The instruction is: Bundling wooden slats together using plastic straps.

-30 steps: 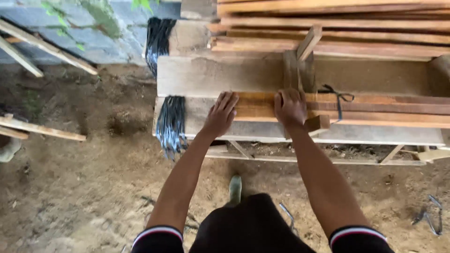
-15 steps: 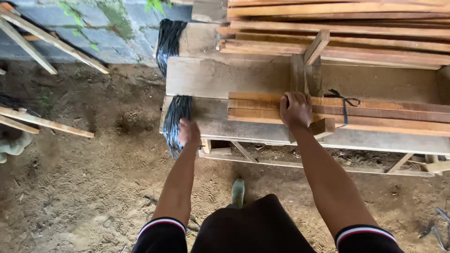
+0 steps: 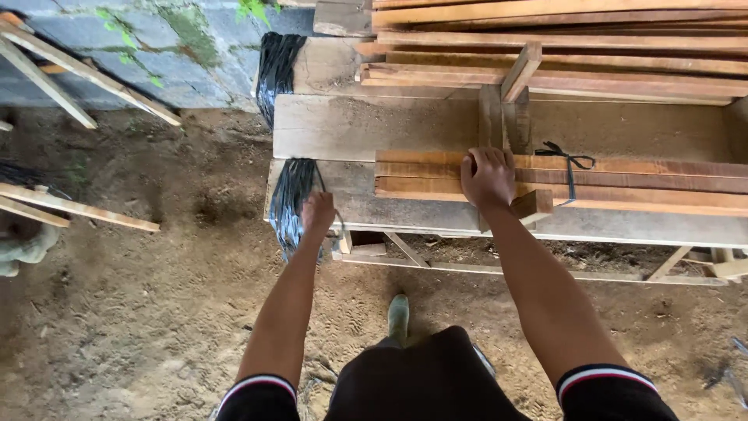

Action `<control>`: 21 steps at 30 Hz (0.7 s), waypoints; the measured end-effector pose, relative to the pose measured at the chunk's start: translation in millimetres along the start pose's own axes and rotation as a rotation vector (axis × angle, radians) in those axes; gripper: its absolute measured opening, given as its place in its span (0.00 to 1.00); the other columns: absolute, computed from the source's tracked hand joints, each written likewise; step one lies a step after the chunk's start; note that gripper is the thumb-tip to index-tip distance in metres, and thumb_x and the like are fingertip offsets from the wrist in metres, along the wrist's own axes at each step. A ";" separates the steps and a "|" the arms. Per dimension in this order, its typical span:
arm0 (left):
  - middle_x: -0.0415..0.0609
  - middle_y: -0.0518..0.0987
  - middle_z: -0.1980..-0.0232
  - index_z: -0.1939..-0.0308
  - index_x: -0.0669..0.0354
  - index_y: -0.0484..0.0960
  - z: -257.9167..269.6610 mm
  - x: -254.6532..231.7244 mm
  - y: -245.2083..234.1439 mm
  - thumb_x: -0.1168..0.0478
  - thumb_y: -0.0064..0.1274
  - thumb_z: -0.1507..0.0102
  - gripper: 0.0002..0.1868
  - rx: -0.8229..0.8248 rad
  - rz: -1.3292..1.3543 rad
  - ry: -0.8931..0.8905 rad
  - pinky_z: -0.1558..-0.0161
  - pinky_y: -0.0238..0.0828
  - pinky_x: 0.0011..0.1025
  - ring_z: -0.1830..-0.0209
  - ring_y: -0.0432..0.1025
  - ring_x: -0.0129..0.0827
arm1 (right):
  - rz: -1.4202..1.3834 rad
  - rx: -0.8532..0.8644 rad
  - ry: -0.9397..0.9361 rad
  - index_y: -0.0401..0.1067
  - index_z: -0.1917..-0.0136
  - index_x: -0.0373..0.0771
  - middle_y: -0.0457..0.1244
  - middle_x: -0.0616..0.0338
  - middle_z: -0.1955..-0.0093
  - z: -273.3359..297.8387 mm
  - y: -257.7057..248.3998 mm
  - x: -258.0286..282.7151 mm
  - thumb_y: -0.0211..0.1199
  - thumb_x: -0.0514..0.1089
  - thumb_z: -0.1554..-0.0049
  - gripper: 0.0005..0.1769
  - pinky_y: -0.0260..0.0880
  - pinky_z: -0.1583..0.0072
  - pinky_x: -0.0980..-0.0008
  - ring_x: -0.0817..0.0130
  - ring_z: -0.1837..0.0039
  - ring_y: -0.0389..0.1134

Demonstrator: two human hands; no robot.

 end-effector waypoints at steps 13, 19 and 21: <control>0.75 0.77 0.61 0.48 0.77 0.72 67.9 -87.3 -206.4 0.59 0.39 0.30 0.19 -0.209 1.293 -0.040 0.58 0.74 0.55 0.58 0.76 0.61 | -0.243 0.316 0.181 0.73 0.34 0.56 0.69 0.59 0.40 -8.7 -17.1 -2.7 0.62 0.66 0.44 0.29 0.58 0.26 0.46 0.54 0.33 0.68; 0.45 0.72 0.78 0.64 0.58 0.72 126.8 -208.5 -347.4 0.60 0.38 0.24 0.14 -0.266 1.382 0.339 0.68 0.69 0.31 0.77 0.68 0.31 | -0.672 0.631 0.434 0.68 0.27 0.61 0.66 0.53 0.31 11.0 -17.0 8.4 0.48 0.69 0.34 0.28 0.55 0.24 0.42 0.52 0.26 0.64; 0.43 0.70 0.80 0.67 0.56 0.69 141.7 -238.0 -337.4 0.59 0.39 0.23 0.17 -0.230 1.501 0.364 0.69 0.69 0.26 0.80 0.68 0.30 | -1.140 0.533 0.485 0.76 0.32 0.49 0.68 0.49 0.34 14.7 -96.8 30.4 0.49 0.62 0.32 0.26 0.56 0.25 0.43 0.50 0.28 0.65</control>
Point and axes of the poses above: each hand's wrist, its own z-axis away from the middle knuckle, its own y-axis out of the palm, x = y × z, the point moved 9 cm from there along -z, towards the middle knuckle
